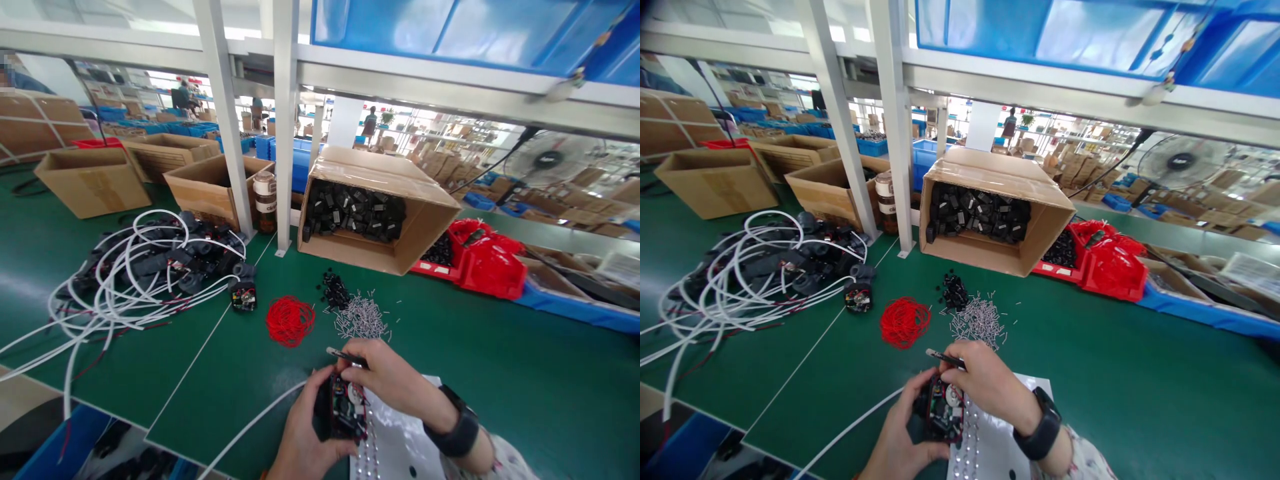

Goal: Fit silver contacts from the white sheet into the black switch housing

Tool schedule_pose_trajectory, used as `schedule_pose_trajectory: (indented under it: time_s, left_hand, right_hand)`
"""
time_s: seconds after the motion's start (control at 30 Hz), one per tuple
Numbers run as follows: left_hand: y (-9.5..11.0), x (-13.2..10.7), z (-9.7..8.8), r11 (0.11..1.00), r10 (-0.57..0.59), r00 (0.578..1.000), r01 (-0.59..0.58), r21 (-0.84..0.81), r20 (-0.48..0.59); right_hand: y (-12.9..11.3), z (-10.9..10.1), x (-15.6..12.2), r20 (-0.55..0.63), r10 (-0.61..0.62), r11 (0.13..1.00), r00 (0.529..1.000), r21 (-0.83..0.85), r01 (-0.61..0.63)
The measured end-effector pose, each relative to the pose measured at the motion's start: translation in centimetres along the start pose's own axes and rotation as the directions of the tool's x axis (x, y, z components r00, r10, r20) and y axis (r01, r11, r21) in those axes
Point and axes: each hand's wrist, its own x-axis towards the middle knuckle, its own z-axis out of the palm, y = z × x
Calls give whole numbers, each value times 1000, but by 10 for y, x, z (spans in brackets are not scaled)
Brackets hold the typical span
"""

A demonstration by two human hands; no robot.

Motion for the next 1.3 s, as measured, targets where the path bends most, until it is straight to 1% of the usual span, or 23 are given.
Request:
schedule_pose_trajectory:
  time_s: [0.1, 0.23, 0.33, 0.5, 0.6, 0.67, 0.77, 0.9, 1.03, 1.13, 1.2, 1.3]
  left_hand:
    - [-9, -3, -1, 1000, -4, 1000, 5, 27, -23]
    - [-19, -4, 1, 1000, 8, 999, -9, -26, -42]
    - [-18, -3, 3, 998, 25, 999, -27, -56, -45]
    - [-13, -2, 4, 994, 32, 997, -38, -98, -66]
    - [-15, -4, 4, 994, 40, 997, -46, -100, -61]
    - [-19, -5, 3, 996, 59, 997, -62, -64, -51]
    - [-22, -6, 2, 994, 105, 994, -104, 43, -39]
    - [-14, -6, 1, 971, 184, 983, -177, 160, -28]
    - [-6, -5, 4, 951, 232, 971, -214, 225, -58]
    - [-5, -6, 4, 931, 273, 959, -243, 271, -79]
    - [-4, -6, 2, 904, 305, 951, -274, 329, -46]
    - [-4, -5, -1, 839, 366, 929, -356, 411, 58]
  right_hand:
    - [0, 2, 2, -12, -2, 997, 1000, -73, 1]
    - [-2, 5, 6, -23, 2, 989, 1000, -145, -5]
    - [-4, 6, 9, -18, 9, 980, 1000, -196, -13]
    - [-6, 4, 14, 4, 56, 968, 998, -246, -53]
    - [-7, 2, 16, 7, 83, 953, 997, -292, -77]
    - [-8, 1, 15, 23, 90, 952, 996, -297, -80]
    - [-9, -1, 13, 43, 84, 955, 996, -290, -68]
    - [-8, -1, 7, 43, 72, 953, 997, -299, -56]
    - [-5, -1, 3, 14, 56, 943, 998, -330, -49]
    - [-4, 0, 1, -26, 74, 933, 997, -352, -78]
    - [-3, 0, -1, -55, 84, 928, 995, -360, -98]
    - [-2, 1, -3, -72, 63, 937, 995, -339, -84]
